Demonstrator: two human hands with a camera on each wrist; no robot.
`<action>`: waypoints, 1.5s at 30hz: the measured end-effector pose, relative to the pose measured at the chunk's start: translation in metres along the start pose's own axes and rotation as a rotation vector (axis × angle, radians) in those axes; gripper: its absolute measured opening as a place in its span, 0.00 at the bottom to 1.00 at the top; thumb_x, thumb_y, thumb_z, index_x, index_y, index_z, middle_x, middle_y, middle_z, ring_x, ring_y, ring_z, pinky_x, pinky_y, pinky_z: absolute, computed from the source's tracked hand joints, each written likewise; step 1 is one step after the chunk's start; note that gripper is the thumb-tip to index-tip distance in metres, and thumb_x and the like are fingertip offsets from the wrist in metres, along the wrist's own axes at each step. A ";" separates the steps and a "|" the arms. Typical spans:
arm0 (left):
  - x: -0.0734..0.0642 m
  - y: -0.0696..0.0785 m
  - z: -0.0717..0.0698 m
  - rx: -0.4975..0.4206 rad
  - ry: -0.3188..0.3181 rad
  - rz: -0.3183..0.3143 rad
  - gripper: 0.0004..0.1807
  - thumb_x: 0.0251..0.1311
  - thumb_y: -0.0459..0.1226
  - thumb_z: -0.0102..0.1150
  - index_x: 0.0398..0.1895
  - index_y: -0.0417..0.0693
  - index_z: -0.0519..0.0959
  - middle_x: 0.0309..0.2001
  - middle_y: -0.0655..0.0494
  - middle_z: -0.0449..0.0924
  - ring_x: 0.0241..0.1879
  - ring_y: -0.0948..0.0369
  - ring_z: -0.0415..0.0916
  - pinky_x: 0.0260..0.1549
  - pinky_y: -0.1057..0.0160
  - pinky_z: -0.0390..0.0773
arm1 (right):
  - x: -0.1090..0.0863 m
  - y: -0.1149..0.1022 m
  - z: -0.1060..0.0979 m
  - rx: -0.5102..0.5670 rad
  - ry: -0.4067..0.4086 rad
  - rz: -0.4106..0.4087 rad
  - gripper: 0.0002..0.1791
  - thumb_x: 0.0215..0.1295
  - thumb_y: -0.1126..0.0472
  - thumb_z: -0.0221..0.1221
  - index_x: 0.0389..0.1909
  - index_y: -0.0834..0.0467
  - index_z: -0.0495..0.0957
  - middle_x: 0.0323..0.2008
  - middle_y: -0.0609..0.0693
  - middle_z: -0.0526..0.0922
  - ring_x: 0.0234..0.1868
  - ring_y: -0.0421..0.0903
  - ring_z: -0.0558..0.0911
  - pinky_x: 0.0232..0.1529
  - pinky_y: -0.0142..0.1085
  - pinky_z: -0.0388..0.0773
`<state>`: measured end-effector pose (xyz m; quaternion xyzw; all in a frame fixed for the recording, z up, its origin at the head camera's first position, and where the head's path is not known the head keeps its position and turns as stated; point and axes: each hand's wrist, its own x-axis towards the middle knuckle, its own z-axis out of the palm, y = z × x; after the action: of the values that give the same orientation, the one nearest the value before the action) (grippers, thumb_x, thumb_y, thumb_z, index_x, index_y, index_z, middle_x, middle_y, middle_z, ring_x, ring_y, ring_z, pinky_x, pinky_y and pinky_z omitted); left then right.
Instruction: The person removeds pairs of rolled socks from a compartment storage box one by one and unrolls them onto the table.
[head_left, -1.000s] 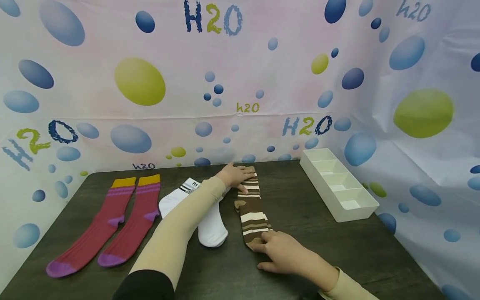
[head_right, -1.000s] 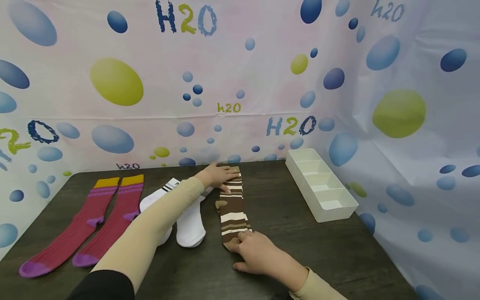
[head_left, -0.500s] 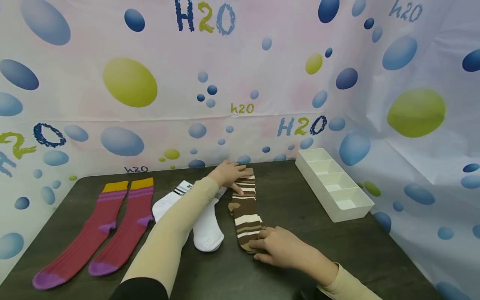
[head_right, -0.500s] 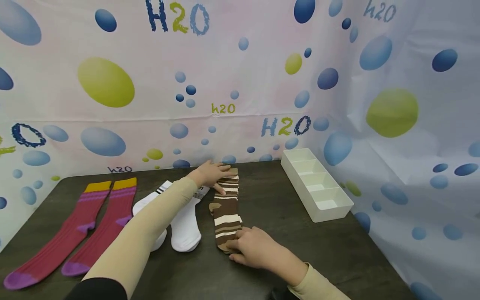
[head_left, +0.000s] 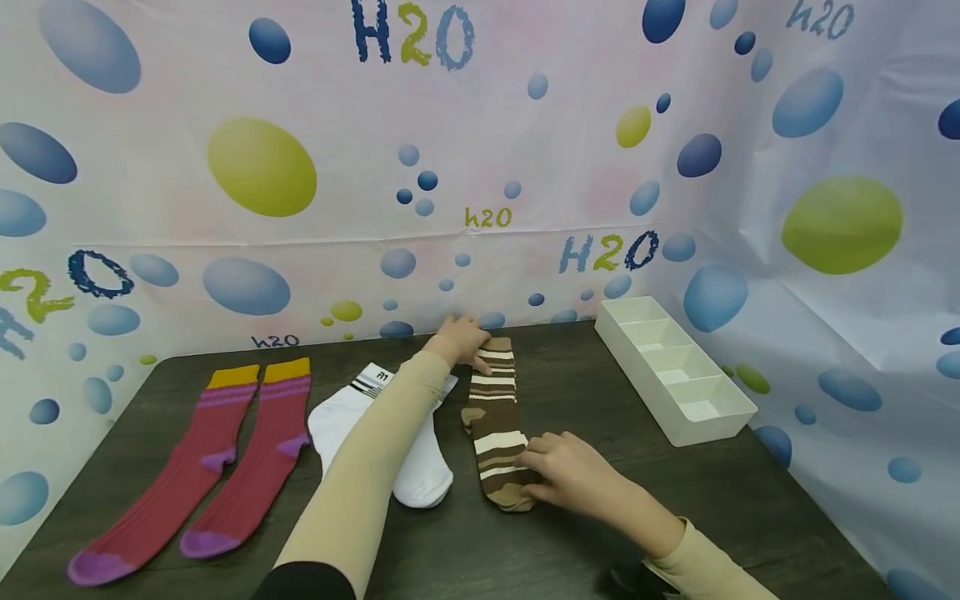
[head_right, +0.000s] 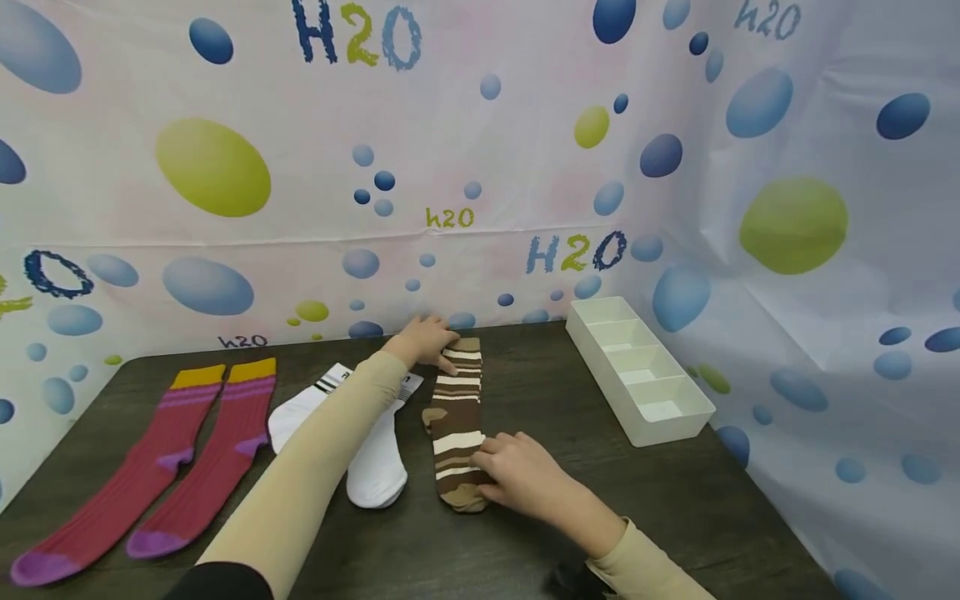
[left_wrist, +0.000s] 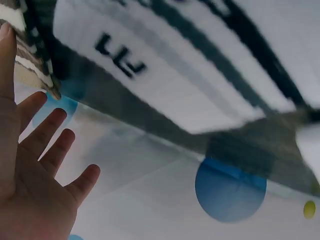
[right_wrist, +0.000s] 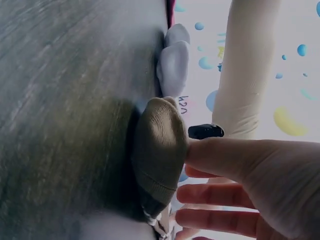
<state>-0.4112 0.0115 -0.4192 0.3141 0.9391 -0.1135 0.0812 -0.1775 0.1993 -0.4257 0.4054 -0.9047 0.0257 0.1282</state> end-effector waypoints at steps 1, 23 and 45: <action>0.001 0.001 0.001 0.002 -0.005 -0.006 0.42 0.52 0.67 0.58 0.68 0.59 0.70 0.68 0.54 0.68 0.70 0.52 0.61 0.68 0.43 0.59 | 0.001 0.000 0.001 0.010 -0.013 -0.001 0.17 0.52 0.47 0.71 0.40 0.50 0.84 0.34 0.40 0.82 0.35 0.37 0.80 0.32 0.30 0.74; -0.006 0.004 -0.002 -0.250 -0.062 -0.128 0.47 0.49 0.64 0.66 0.70 0.56 0.64 0.72 0.49 0.62 0.74 0.47 0.54 0.70 0.36 0.52 | -0.001 -0.009 0.007 -0.010 0.072 -0.146 0.07 0.52 0.58 0.71 0.28 0.45 0.82 0.29 0.37 0.80 0.31 0.35 0.75 0.29 0.25 0.62; 0.002 0.015 -0.011 0.040 0.470 0.012 0.12 0.70 0.49 0.52 0.45 0.56 0.80 0.49 0.57 0.78 0.55 0.56 0.70 0.59 0.54 0.67 | -0.002 0.000 0.000 -0.006 0.275 -0.210 0.07 0.53 0.60 0.70 0.31 0.47 0.83 0.32 0.38 0.79 0.35 0.36 0.76 0.33 0.29 0.66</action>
<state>-0.4047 0.0270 -0.4118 0.3391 0.9278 -0.0553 -0.1452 -0.1761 0.2008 -0.4261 0.4899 -0.8315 0.0649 0.2539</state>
